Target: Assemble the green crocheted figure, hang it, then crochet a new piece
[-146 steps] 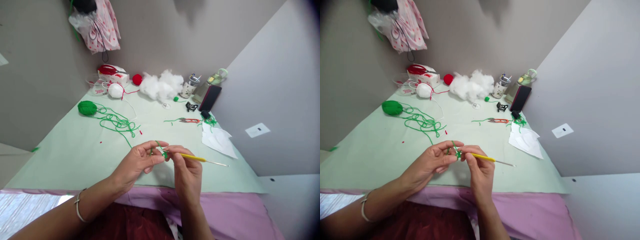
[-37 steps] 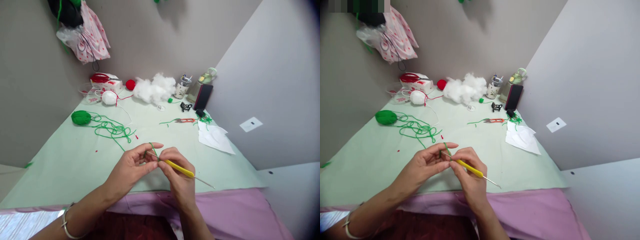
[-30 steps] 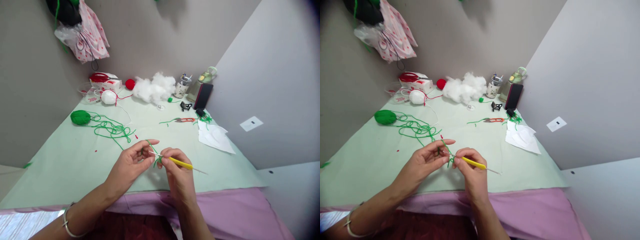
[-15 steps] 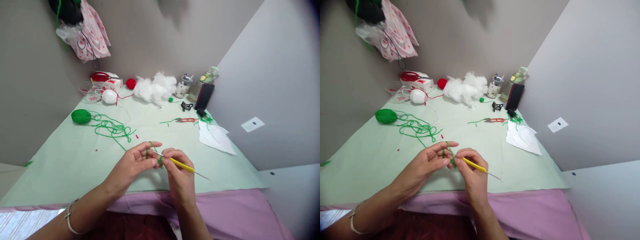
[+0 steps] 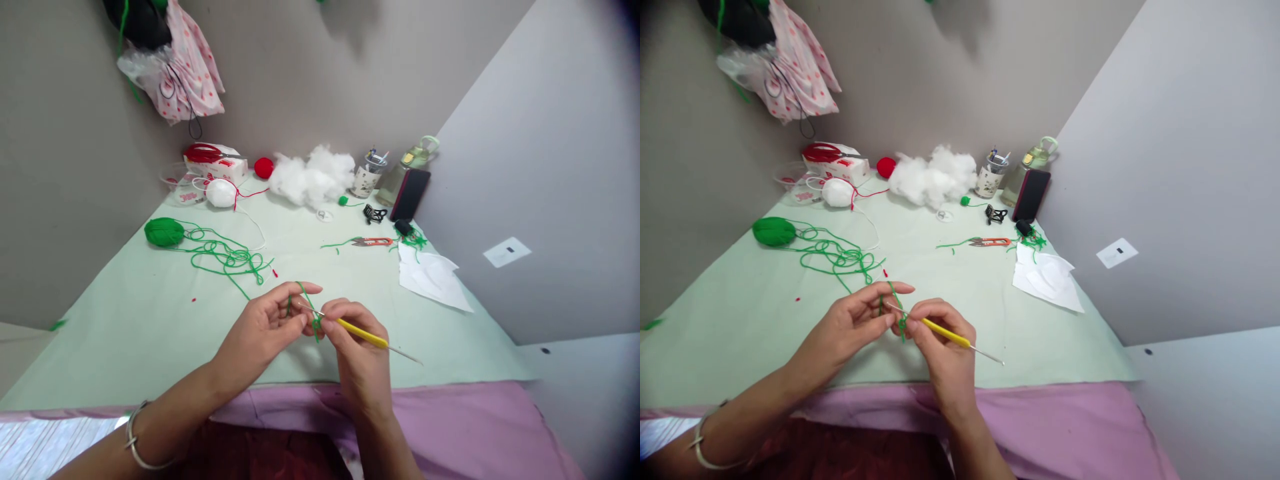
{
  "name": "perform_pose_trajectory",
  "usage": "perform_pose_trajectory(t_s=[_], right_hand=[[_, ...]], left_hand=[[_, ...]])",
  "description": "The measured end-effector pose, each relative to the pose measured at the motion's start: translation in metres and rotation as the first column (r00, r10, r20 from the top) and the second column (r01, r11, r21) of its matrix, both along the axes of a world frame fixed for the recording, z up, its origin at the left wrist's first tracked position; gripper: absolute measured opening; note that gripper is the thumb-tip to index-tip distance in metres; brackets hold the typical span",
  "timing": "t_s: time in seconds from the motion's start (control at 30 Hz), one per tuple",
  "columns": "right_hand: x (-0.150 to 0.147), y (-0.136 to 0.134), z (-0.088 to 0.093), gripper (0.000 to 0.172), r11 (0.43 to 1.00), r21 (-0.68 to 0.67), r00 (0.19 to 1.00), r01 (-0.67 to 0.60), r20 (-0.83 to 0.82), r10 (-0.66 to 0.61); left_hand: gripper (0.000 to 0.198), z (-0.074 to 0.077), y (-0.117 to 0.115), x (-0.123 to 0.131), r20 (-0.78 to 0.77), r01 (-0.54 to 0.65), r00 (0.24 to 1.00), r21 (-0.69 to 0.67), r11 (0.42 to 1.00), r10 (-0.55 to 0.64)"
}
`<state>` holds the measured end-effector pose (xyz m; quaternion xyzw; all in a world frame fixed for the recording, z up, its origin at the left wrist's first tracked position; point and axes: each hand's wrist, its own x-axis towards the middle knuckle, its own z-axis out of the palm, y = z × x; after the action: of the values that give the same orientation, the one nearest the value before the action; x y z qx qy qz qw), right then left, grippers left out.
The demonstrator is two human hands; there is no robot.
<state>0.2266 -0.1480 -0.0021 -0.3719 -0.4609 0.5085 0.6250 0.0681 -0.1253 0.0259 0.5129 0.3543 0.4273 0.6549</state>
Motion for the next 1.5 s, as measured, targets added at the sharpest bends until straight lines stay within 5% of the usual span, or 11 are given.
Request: perform_pose_trajectory(t_s=[1.0,1.5], right_hand=[[0.0001,0.0063,0.0022,0.014,0.968,-0.189,0.975,-0.166,-0.181,0.131],[0.0027,0.0087,0.0009,0.02,0.956,-0.243,0.969,-0.166,-0.221,0.112]], left_hand=[[0.035,0.0067,0.0027,-0.0083,0.023,0.224,0.974,-0.064,0.972,-0.223],[0.035,0.0047,0.0044,-0.0068,0.008,0.196,0.981,-0.069,0.978,-0.196]])
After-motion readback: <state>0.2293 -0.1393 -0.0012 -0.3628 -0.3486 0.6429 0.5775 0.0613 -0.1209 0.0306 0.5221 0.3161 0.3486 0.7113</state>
